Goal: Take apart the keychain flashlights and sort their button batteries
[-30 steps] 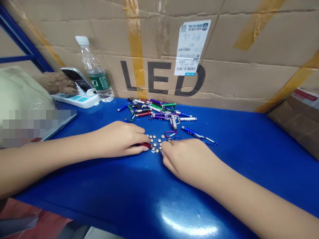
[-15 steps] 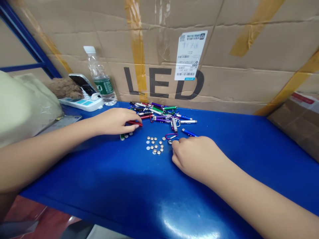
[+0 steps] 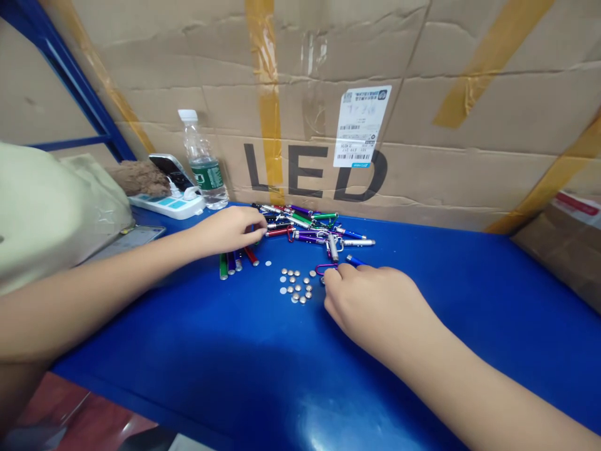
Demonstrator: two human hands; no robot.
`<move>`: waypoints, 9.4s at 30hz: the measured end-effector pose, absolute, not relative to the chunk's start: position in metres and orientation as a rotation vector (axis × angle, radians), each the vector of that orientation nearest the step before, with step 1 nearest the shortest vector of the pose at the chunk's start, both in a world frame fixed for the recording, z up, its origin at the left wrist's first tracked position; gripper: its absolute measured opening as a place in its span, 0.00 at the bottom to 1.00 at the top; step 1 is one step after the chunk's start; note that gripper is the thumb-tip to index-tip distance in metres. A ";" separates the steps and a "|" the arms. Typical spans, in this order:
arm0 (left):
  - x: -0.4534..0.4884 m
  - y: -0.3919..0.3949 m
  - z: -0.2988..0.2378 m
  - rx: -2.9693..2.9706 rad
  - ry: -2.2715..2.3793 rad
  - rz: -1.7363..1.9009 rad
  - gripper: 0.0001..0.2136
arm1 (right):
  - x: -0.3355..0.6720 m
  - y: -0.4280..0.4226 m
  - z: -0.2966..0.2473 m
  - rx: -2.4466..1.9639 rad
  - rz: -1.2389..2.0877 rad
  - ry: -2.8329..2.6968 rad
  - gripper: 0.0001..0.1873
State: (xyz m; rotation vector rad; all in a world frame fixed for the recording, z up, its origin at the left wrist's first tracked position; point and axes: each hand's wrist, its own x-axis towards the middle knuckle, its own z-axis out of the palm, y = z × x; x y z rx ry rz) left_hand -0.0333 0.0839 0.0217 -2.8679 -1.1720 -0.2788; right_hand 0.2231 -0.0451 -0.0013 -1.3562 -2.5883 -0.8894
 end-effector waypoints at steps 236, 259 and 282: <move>0.002 0.000 0.007 -2.699 -0.438 -0.613 0.13 | 0.216 -0.047 0.000 -1.443 0.085 -2.342 0.11; 0.007 0.000 0.000 -2.914 -0.770 -0.430 0.12 | 0.288 -0.033 0.022 -2.072 0.253 -2.486 0.24; 0.014 -0.016 0.004 -2.178 -0.259 -0.749 0.06 | 0.196 -0.049 -0.011 -1.480 1.033 -1.645 0.22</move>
